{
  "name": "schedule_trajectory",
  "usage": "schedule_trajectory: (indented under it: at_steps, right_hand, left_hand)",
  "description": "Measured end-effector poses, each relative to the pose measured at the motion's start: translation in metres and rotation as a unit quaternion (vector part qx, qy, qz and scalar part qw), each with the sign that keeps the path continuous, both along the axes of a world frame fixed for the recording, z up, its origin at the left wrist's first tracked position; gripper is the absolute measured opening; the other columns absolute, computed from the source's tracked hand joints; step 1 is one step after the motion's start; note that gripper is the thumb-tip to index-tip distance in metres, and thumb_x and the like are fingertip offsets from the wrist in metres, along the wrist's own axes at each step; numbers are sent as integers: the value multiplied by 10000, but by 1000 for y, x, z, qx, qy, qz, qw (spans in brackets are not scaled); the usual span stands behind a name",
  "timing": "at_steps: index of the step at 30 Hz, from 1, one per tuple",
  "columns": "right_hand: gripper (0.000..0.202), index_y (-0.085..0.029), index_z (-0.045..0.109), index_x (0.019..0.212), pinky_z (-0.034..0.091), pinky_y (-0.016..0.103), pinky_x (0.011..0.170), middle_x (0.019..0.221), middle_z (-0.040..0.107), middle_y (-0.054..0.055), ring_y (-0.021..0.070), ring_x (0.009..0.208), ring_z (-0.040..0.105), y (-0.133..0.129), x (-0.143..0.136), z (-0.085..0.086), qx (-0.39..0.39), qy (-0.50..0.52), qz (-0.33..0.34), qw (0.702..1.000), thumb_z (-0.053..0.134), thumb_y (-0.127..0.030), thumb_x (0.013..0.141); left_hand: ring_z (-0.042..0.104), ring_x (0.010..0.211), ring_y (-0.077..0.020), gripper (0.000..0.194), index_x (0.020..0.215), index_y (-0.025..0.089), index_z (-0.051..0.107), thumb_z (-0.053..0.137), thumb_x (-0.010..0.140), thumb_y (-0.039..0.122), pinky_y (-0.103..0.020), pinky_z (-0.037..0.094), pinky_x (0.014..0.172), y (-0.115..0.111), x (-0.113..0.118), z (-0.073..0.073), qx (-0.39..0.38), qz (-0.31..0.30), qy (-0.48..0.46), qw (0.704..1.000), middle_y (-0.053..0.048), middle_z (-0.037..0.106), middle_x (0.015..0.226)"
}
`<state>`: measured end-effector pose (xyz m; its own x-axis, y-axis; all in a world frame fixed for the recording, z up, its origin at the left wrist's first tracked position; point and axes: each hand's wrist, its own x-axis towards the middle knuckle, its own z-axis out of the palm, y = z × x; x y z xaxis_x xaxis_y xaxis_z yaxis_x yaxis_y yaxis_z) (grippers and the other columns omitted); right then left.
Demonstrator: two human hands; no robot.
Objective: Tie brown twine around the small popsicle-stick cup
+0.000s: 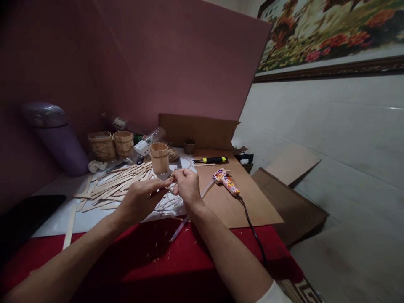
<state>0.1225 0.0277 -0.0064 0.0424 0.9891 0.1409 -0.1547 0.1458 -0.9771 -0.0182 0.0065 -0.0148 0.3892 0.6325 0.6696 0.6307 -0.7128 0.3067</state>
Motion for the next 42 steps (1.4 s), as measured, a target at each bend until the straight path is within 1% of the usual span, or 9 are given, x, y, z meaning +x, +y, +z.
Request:
schedule_trajectory:
  at_steps: [5,9,12,16,23,28,30,35,42]
  right_hand:
    - [118,-147,529,672,170,157,300,501,525,-58,13,296,316,0,-1,2,-12,31,17,999,531,-259,709]
    - [126,-158,513,666,209,155,304,457,507,-63,21,291,334,-3,-3,4,-10,-3,17,1000,530,-263,732]
    - [146,-164,506,677,237,146,310,438,503,-67,25,295,362,-6,-5,3,4,-20,32,999,541,-286,750]
    - [185,-169,497,686,275,143,304,459,527,-61,38,303,418,-7,-7,-3,26,-42,40,998,550,-327,766]
    - [219,-175,497,695,316,155,256,543,571,-37,75,343,512,-9,-8,-5,37,-71,46,996,544,-372,780]
    - [215,-166,500,680,298,136,269,538,566,-45,40,330,450,-9,-7,-2,29,-30,59,997,564,-348,773]
    - [209,-164,502,682,286,136,269,520,559,-50,38,323,435,-8,-6,-2,28,-21,60,998,567,-342,771]
    - [201,-169,508,705,273,149,274,483,544,-59,46,308,416,-6,-6,-3,29,-9,66,997,568,-349,770]
    - [165,-169,494,694,217,144,298,525,500,-77,21,339,349,-5,1,6,-14,109,29,993,588,-304,708]
  left_hand:
    - [570,552,-127,191,772,200,721,541,833,223,-246,365,536,-5,2,5,-14,-14,49,999,-38,682,659]
    - [518,528,-111,209,676,171,671,592,800,319,-243,359,531,-6,0,14,-108,38,-93,989,-16,629,587]
    - [513,535,-109,230,682,154,629,634,753,372,-227,366,502,0,0,14,-226,28,-232,946,-8,609,586]
    - [533,553,-111,274,736,132,627,718,651,376,-226,394,512,7,2,9,-335,-35,-326,883,-13,627,621]
    - [526,568,-111,187,659,117,643,706,623,289,-241,394,552,3,4,15,-361,-21,-357,861,-13,624,603]
    - [541,604,-109,119,670,143,573,646,641,231,-246,399,598,4,0,19,-391,-45,-433,811,1,621,637]
    - [553,622,-114,147,704,147,551,641,667,257,-251,401,607,4,-1,19,-411,-56,-443,795,-4,625,658]
    - [534,559,-102,307,787,129,561,756,570,225,-245,387,558,2,0,18,-431,-80,-413,799,5,609,654]
    - [355,429,-45,196,763,135,586,697,650,252,-208,328,486,7,-10,25,-444,-108,-525,718,84,410,479]
